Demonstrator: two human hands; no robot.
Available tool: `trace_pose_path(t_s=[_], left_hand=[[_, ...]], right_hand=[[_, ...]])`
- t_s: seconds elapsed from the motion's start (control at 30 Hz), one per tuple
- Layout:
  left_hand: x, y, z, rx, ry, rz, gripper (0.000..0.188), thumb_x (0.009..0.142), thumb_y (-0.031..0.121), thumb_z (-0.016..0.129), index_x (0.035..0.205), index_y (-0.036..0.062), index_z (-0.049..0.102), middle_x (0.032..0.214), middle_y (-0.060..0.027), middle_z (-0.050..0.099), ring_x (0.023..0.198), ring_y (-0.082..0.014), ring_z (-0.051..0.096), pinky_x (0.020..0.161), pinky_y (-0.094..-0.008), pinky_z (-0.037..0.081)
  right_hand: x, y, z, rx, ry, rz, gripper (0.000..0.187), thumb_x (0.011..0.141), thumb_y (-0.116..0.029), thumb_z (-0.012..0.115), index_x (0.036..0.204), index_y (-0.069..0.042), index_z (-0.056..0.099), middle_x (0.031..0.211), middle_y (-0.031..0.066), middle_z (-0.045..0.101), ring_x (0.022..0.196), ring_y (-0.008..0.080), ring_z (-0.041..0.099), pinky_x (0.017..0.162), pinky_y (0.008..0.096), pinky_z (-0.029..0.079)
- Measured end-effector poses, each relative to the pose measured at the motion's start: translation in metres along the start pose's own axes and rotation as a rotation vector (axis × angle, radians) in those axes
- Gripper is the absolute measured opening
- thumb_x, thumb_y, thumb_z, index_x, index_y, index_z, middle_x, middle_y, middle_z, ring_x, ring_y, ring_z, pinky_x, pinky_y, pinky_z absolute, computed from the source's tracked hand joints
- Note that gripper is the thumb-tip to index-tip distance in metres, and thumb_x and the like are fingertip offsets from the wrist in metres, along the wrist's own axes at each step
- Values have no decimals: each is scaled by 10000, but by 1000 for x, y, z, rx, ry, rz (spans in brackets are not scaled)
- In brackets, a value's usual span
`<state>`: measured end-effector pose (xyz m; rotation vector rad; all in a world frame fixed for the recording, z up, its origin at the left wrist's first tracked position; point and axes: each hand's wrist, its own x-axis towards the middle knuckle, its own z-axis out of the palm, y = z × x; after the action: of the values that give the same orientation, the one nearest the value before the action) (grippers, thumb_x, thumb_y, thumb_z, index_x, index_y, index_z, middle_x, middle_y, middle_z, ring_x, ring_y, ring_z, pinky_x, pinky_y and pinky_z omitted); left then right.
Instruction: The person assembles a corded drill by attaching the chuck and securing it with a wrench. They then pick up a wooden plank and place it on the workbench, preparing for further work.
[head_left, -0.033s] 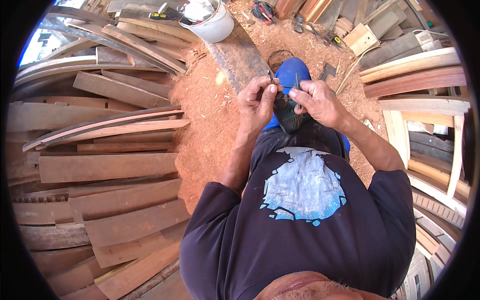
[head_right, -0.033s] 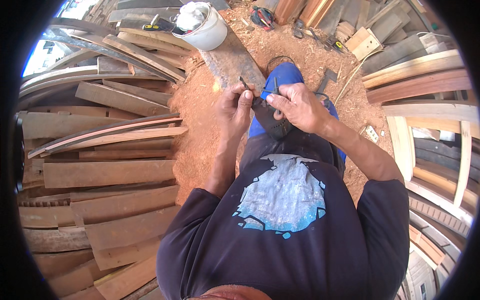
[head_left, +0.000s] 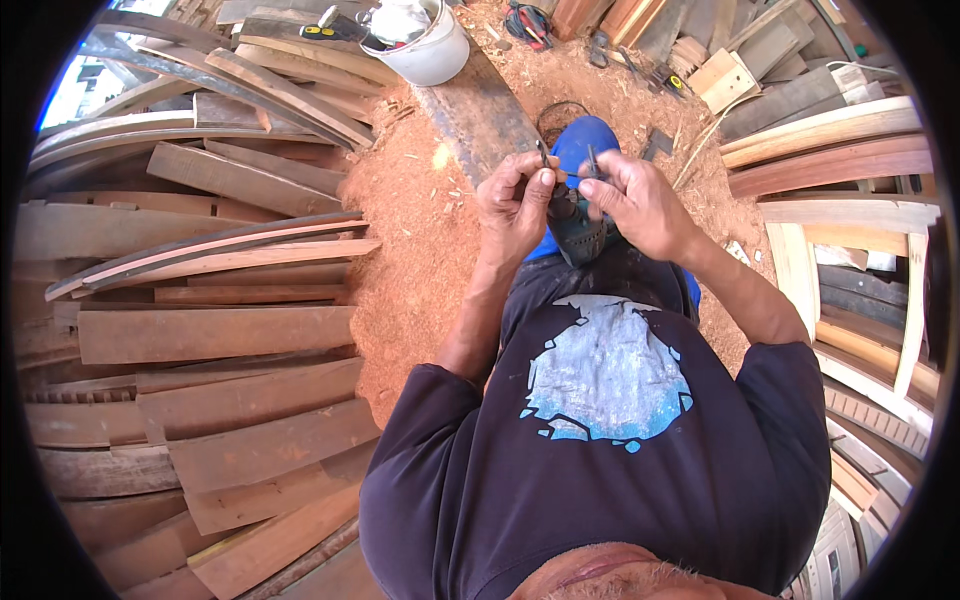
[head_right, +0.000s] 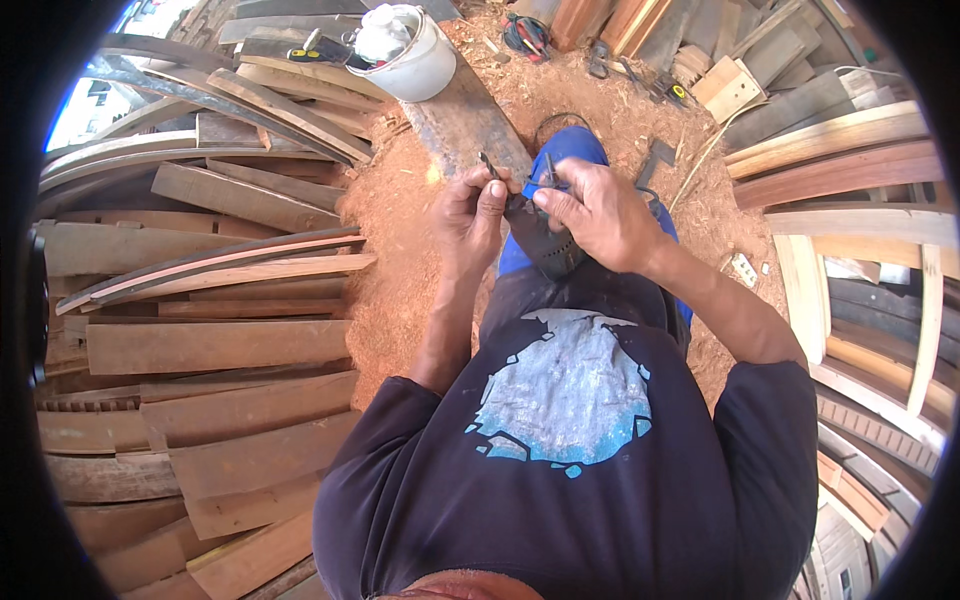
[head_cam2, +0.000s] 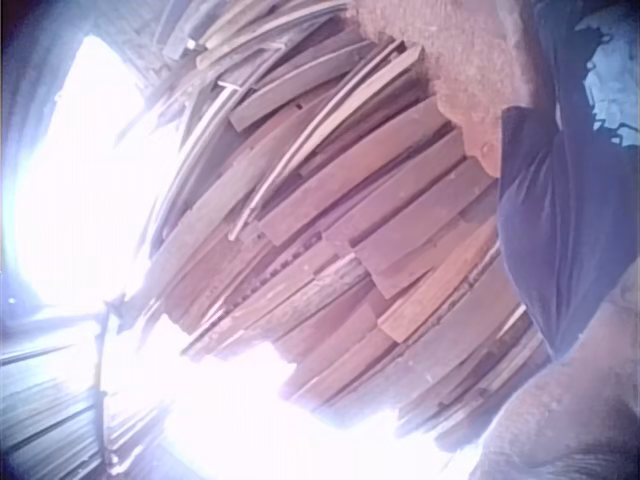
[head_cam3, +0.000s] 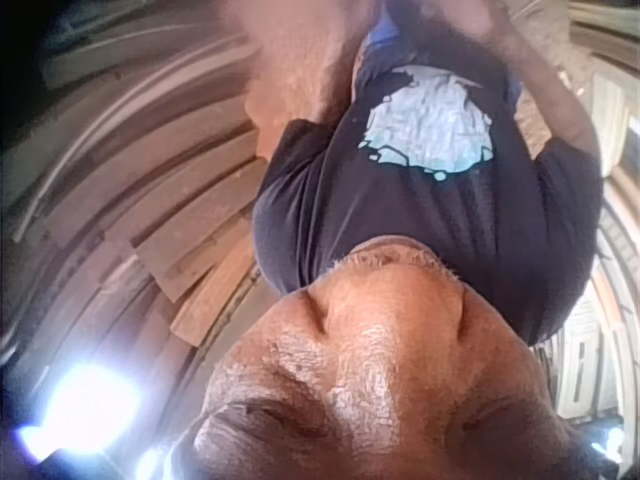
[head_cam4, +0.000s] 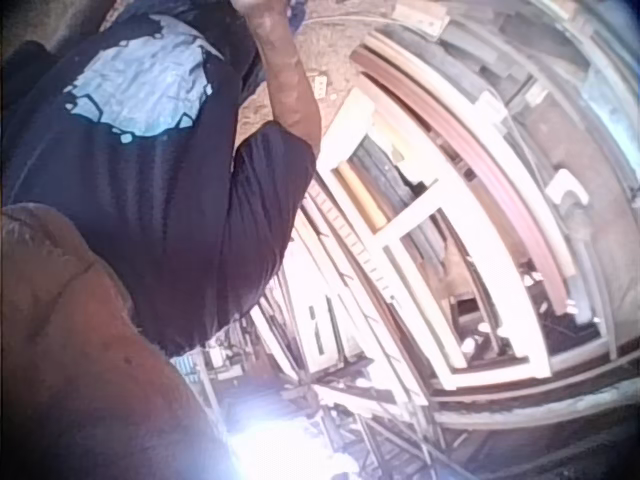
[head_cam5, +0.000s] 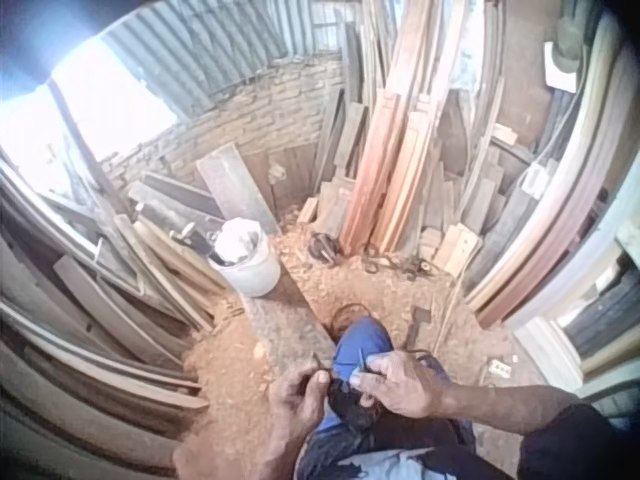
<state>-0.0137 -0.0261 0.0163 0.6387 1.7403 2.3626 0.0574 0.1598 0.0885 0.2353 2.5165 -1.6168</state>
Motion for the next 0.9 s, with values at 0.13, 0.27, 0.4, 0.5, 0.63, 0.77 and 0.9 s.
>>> trace_pose_path(t_s=[0.13, 0.27, 0.4, 0.5, 0.63, 0.77, 0.9], left_hand=[[10, -3, 1, 72, -25, -9, 102, 1005, 15, 643, 1057, -60, 689, 1019, -110, 694, 871, -159, 711, 780, -285, 579], [11, -5, 2, 89, -40, 15, 103, 1008, 30, 643, 1058, -49, 689, 1019, -110, 701, 867, -160, 709, 776, -290, 578], [11, -11, -1, 117, -16, 54, 110, 1008, 41, 648, 1078, -42, 669, 1012, -109, 705, 866, -161, 706, 777, -299, 578], [14, -5, -4, 68, -23, 63, 80, 1004, 12, 627, 1069, -31, 644, 1006, -103, 706, 869, -169, 709, 783, -308, 576], [7, 6, -7, 18, -48, 53, 51, 989, -26, 599, 1025, -28, 635, 969, -110, 698, 854, -176, 692, 781, -314, 563], [-16, 8, -19, -11, -16, 115, 111, 990, -19, 610, 1090, 11, 647, 971, -126, 707, 867, -195, 674, 810, -339, 554], [-20, 16, -20, 135, -72, 256, 245, 988, -23, 608, 1213, 67, 640, 1014, -113, 718, 886, -227, 681, 888, -404, 549]], right_hand=[[-4, -3, -12, -412, 142, -466, 341, 972, -209, 659, 1190, 54, 660, 1039, 199, 710, 938, 348, 682, 848, 450, 537], [-2, 16, -15, -459, -12, -643, 347, 941, -101, 612, 1258, 35, 644, 1135, 204, 700, 1054, 377, 660, 952, 469, 512], [21, 29, -43, -362, -135, -347, 382, 943, -105, 606, 1314, -19, 639, 1246, 206, 681, 1153, 354, 643, 1031, 457, 491], [68, 91, -39, -671, 158, -338, 460, 952, -171, 620, 1396, -53, 602, 1324, 202, 653, 1238, 348, 606, 1111, 478, 425], [171, 150, 38, -820, -217, -98, 577, 968, -346, 627, 1500, -149, 521, 1521, 181, 518, 1353, 373, 503, 1138, 484, 391], [161, 131, 100, -812, -201, -268, 536, 935, -362, 683, 1453, -262, 590, 1544, 166, 454, 1344, 398, 458, 1104, 492, 388], [168, 126, 135, -803, -370, -354, 444, 879, -289, 736, 1318, -256, 679, 1394, 148, 523, 1322, 376, 472, 1052, 513, 425]])
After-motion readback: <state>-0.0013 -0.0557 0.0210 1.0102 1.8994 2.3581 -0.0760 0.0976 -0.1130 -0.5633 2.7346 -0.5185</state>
